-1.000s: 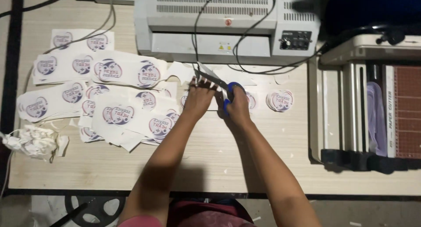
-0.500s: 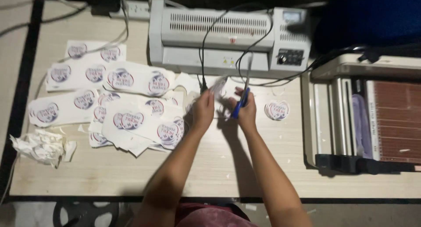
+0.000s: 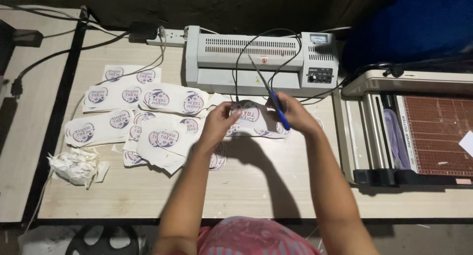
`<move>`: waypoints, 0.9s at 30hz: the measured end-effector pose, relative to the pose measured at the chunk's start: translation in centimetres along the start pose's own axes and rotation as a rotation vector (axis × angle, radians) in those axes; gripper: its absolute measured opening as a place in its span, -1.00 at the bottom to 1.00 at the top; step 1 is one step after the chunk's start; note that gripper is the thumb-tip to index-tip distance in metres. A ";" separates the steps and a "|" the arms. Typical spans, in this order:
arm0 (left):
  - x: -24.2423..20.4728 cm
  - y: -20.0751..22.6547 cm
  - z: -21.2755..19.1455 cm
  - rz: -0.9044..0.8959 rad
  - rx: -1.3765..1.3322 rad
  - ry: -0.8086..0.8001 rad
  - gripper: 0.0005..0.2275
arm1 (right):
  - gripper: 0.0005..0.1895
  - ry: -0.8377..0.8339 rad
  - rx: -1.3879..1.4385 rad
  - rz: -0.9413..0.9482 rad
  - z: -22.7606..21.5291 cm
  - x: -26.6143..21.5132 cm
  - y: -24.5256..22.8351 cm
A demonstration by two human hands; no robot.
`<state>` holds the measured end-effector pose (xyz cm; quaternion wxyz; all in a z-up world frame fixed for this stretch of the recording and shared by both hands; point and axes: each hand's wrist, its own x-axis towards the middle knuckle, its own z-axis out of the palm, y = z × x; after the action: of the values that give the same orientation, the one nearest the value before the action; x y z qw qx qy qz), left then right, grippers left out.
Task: The person uses blue-handled scissors to cut circular stickers from a printed sheet. They hold the sheet with one hand and carefully cut around the perimeter of each sticker, placing the finished pieces on the table.
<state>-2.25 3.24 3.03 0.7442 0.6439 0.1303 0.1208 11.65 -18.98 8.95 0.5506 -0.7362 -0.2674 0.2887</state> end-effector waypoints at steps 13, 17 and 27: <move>0.0 1.3 3.6 -0.057 -0.403 0.186 -0.84 | -0.62 0.395 0.428 -0.226 4.7 0.1 -1.5; -0.5 1.3 3.8 -0.082 -0.367 0.113 -0.85 | -0.69 0.329 0.477 -0.236 3.9 0.4 -0.6; 0.7 0.1 3.0 0.066 -0.455 0.327 -0.90 | -0.38 -0.043 0.394 -0.252 4.5 -2.7 4.8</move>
<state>-0.60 0.73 3.46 0.8344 0.4363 0.1971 0.2733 6.95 -19.14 3.66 0.7097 -0.5689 -0.3073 0.2798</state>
